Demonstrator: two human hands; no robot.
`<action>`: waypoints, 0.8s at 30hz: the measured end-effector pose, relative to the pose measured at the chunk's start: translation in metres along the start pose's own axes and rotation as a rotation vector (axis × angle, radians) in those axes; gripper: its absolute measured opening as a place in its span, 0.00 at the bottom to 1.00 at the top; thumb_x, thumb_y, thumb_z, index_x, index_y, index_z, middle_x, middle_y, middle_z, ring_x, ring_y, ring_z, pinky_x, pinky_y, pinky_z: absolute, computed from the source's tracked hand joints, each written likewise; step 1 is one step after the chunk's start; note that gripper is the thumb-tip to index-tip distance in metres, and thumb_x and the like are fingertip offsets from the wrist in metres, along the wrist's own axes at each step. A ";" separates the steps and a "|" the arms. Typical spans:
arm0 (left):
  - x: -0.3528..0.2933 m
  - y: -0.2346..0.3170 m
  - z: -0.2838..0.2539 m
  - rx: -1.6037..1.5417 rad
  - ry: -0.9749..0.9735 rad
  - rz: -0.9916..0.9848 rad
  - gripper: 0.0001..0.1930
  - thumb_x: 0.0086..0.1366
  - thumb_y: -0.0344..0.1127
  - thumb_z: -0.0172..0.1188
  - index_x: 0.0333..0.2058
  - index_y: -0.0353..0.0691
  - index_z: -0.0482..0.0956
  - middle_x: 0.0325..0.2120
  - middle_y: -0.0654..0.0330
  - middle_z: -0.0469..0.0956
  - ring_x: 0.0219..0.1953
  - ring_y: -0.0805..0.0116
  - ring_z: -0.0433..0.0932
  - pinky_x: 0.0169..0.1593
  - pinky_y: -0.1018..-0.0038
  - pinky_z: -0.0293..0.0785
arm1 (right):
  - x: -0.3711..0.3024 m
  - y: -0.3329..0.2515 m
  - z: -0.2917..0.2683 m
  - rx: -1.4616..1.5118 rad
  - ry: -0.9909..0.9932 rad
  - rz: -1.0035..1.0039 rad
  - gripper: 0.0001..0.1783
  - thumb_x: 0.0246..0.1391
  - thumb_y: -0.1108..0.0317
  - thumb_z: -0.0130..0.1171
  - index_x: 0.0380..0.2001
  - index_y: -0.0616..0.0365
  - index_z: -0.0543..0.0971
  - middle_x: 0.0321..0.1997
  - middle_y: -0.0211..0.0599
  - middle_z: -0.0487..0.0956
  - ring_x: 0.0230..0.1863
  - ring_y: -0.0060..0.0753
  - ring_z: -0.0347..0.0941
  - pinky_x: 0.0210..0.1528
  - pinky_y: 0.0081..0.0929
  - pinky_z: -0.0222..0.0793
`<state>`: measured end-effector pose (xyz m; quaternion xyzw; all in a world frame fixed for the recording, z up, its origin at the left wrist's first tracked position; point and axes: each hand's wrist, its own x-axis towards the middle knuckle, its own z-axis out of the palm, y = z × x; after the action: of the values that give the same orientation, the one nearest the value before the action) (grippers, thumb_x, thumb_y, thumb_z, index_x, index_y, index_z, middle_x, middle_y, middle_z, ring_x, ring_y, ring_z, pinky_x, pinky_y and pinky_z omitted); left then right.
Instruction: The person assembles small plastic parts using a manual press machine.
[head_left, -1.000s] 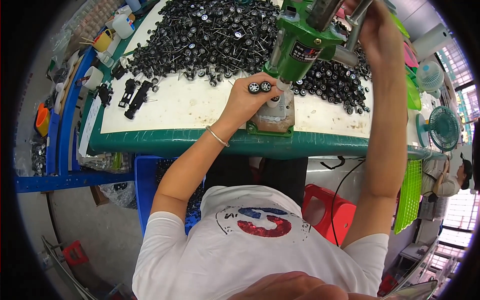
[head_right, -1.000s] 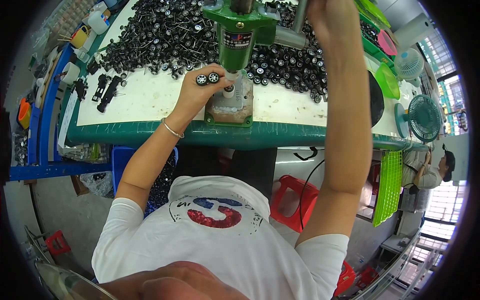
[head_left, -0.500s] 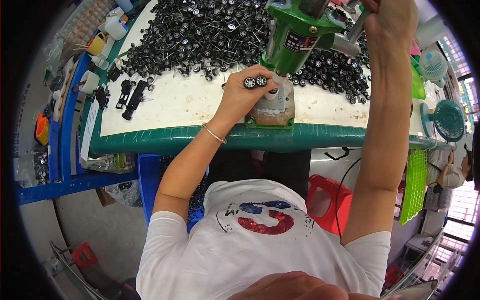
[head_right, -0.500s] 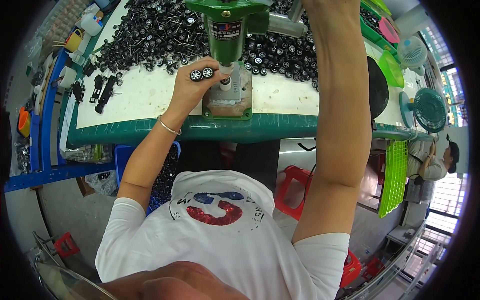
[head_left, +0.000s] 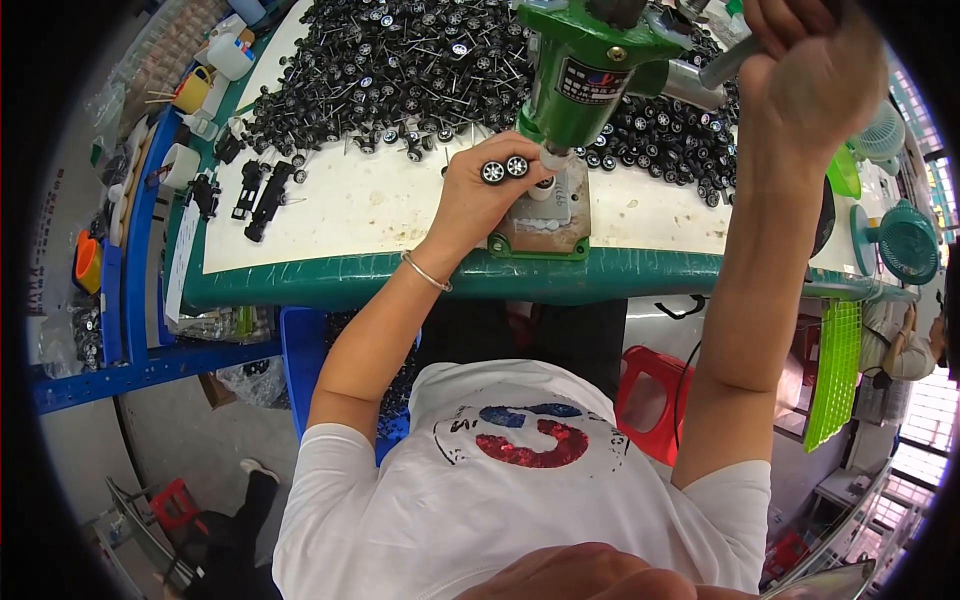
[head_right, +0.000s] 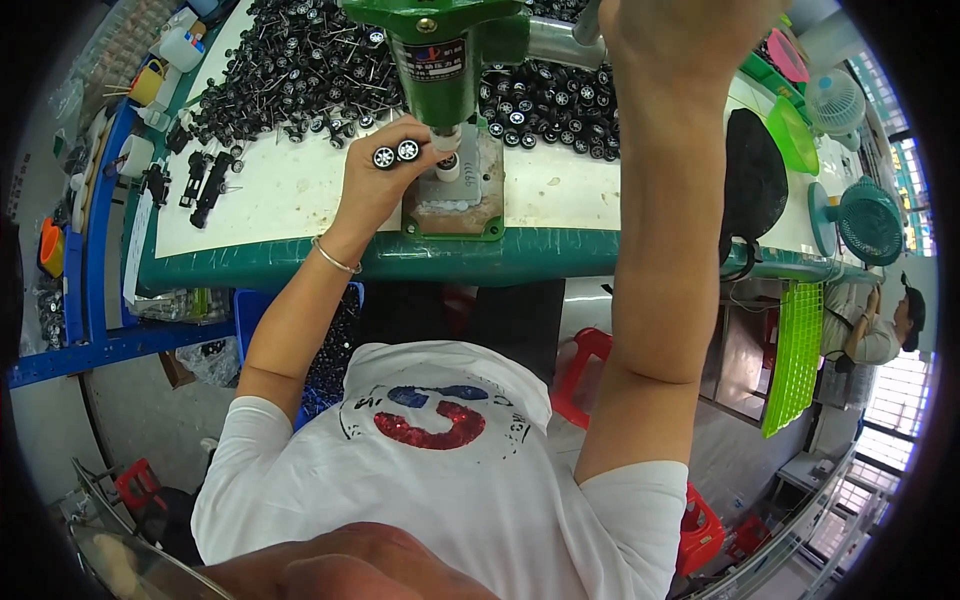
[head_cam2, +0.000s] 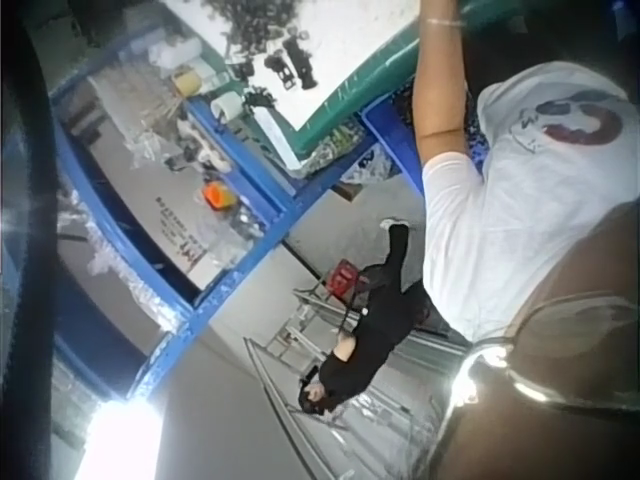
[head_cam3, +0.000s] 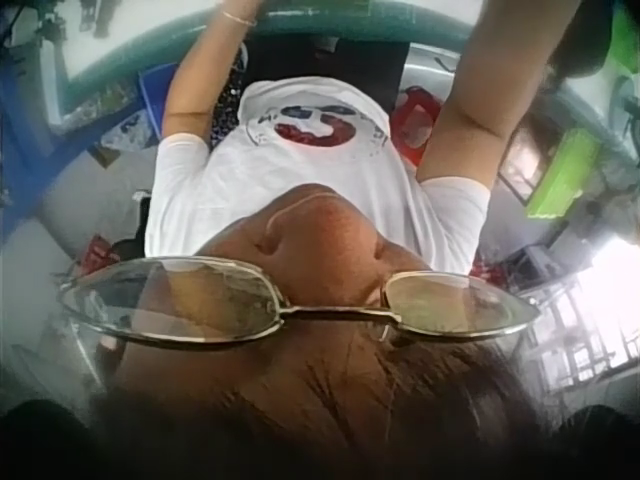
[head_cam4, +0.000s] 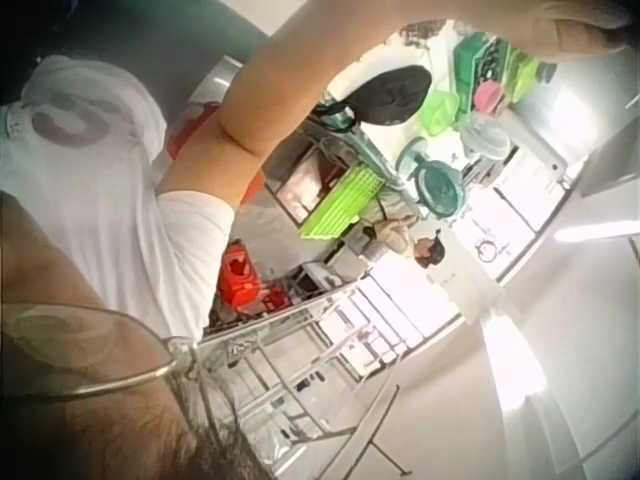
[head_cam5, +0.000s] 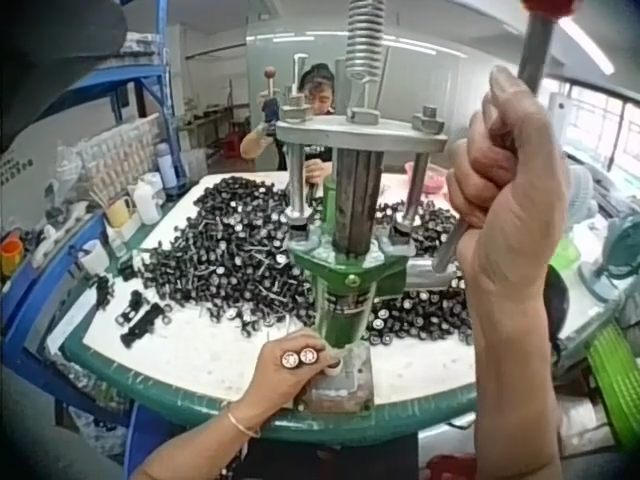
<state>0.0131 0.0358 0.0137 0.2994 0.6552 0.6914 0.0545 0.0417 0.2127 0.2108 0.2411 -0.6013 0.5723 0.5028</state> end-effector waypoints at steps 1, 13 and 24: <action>-0.001 -0.001 0.001 0.013 0.015 0.004 0.06 0.56 0.24 0.64 0.33 0.31 0.79 0.31 0.62 0.78 0.34 0.76 0.75 0.41 0.80 0.70 | -0.003 -0.003 0.001 0.004 -0.001 0.000 0.19 0.57 0.55 0.57 0.18 0.46 0.65 0.12 0.14 0.53 0.09 0.10 0.46 0.09 0.11 0.42; -0.008 -0.014 0.007 -0.195 0.108 -0.060 0.09 0.54 0.27 0.67 0.35 0.33 0.82 0.33 0.59 0.79 0.36 0.73 0.76 0.41 0.79 0.72 | -0.026 -0.011 0.001 0.144 0.154 -0.030 0.19 0.55 0.65 0.44 0.12 0.53 0.57 0.10 0.25 0.49 0.11 0.16 0.37 0.12 0.21 0.34; -0.008 0.000 0.006 -0.224 0.039 -0.119 0.10 0.58 0.27 0.64 0.39 0.32 0.81 0.33 0.63 0.78 0.34 0.76 0.75 0.36 0.81 0.73 | -0.002 -0.010 0.004 0.081 0.116 0.158 0.20 0.57 0.63 0.49 0.14 0.51 0.58 0.12 0.23 0.51 0.12 0.17 0.42 0.14 0.20 0.37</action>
<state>0.0223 0.0372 0.0104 0.2384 0.5913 0.7616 0.1157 0.0498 0.2057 0.2139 0.1795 -0.5648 0.6468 0.4801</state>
